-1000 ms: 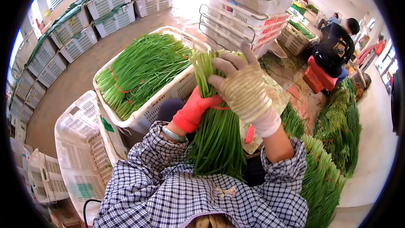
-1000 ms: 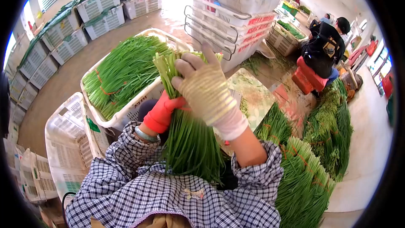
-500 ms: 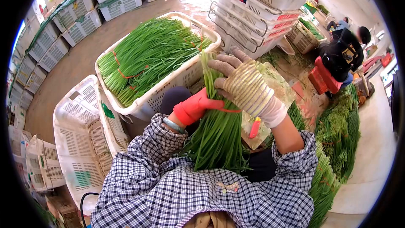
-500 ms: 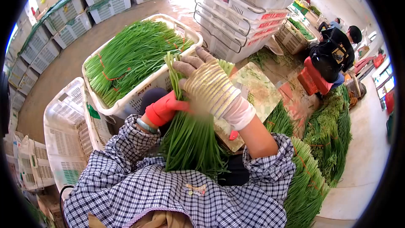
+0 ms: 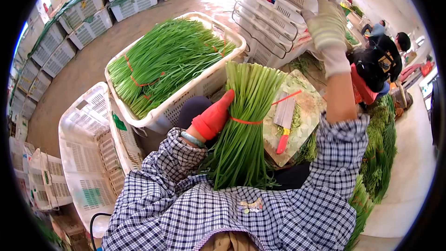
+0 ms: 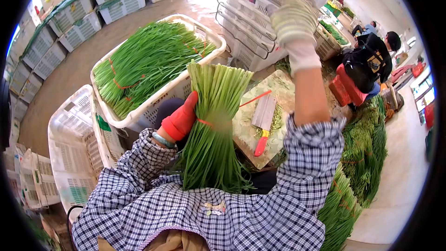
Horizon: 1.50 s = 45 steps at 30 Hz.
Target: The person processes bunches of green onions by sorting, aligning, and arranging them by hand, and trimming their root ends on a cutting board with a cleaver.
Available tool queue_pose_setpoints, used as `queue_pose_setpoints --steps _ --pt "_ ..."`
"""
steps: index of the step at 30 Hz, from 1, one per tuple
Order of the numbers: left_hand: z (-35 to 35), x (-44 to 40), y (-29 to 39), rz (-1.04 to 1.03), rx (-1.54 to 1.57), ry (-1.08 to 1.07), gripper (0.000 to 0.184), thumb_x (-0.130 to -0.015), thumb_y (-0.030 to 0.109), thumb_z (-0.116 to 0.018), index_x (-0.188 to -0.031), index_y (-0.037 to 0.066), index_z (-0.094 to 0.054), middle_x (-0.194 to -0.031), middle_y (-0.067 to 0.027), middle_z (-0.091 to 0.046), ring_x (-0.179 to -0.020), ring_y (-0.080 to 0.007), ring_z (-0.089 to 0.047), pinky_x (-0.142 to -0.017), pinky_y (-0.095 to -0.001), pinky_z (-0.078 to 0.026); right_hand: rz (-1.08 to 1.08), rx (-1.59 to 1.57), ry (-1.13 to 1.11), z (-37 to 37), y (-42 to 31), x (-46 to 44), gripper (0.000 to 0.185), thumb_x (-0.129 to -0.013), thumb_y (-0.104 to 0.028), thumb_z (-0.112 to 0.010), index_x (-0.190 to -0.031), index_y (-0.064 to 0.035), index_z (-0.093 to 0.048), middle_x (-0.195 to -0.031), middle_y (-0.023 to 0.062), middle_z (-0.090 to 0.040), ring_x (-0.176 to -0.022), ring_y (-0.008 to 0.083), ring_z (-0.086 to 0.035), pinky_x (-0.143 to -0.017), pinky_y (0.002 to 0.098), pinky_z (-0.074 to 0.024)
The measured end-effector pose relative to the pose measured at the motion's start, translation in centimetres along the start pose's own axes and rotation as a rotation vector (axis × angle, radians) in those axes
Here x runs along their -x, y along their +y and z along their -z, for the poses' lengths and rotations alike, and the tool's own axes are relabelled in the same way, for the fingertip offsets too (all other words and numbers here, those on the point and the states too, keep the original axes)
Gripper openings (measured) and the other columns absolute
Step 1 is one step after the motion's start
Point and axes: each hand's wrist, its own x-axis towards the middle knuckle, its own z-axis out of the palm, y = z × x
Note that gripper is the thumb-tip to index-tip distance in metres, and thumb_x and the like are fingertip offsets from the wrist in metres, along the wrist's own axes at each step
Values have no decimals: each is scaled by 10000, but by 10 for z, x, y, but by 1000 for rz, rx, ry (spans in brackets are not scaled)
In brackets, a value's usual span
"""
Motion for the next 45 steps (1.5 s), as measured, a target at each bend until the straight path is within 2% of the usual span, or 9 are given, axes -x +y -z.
queue_pose_setpoints --steps 5,7,11,16,24,32,38,41,45 --pt "11 -5 -1 -61 103 -50 779 -956 627 -408 -1498 74 -321 -1492 -84 -408 -1351 -232 -397 -1143 -370 -299 96 -361 -153 46 -40 96 579 -743 -173 -747 -1289 -129 -556 -1294 120 -545 -1192 354 -489 -1010 465 -399" --pt "7 -1 6 -64 144 -47 789 -953 633 -407 -1507 81 -299 -1518 -85 -365 -1374 -237 -359 -1148 -377 -289 -170 -628 -97 28 -47 161 602 -710 -112 -762 -1274 -110 -548 -1296 166 -529 -1187 365 -490 -1034 455 -387" --pt "38 -19 -20 -132 316 -315 709 -1002 563 -343 -1527 95 -248 -1570 -86 -258 -1427 -252 -266 -1163 -390 -260 -289 -653 -173 30 -87 231 648 -673 -103 -784 -1275 -105 -544 -1342 212 -472 -1208 385 -477 -1028 458 -400" --pt "10 -3 -3 -42 200 -186 642 -1034 491 -300 -1526 83 -240 -1575 -82 -245 -1431 -234 -261 -1174 -369 -235 -196 -602 -320 32 -112 222 681 -647 -157 -812 -1268 -106 -537 -1362 223 -444 -1234 432 -444 -1020 498 -402" --pt "8 -4 -8 -129 41 -115 570 -1061 430 -293 -1487 52 -321 -1466 -71 -424 -1329 -187 -406 -1141 -336 -294 -3 -454 -103 25 -137 199 420 -729 -353 -759 -970 -106 -520 -1335 176 -467 -1245 413 -416 -1043 611 -311" --pt "-2 8 0 -14 3 35 574 -1068 420 -235 -1490 36 -297 -1455 -82 -431 -1326 -194 -403 -1151 -314 -282 -159 -704 -260 24 -134 179 117 -701 -110 -696 -690 -41 -602 -1242 146 -590 -1241 357 -466 -1085 522 -310" --pt "-1 9 0 -77 -166 -92 657 -1044 505 -234 -1464 14 -351 -1447 -96 -460 -1331 -197 -415 -1150 -309 -273 -400 -1116 -90 6 -101 116 111 -844 -16 -622 -941 -32 -673 -1161 116 -625 -845 144 -638 -731 260 -546" --pt "11 5 -16 -105 -50 -175 736 -1006 590 -270 -1486 35 -327 -1476 -99 -429 -1361 -202 -385 -1164 -361 -248 24 -399 196 23 -32 40 343 -919 -153 -574 -1250 -64 -592 -1073 77 -666 -880 145 -636 -772 286 -524" --pt "8 4 -16 -200 -113 -239 733 -998 588 -330 -1494 48 -316 -1487 -105 -410 -1359 -218 -386 -1161 -387 -258 -558 -1126 357 34 26 -41 451 -895 -237 -654 -1278 -14 -569 -1104 89 -668 -973 178 -614 -853 309 -501"
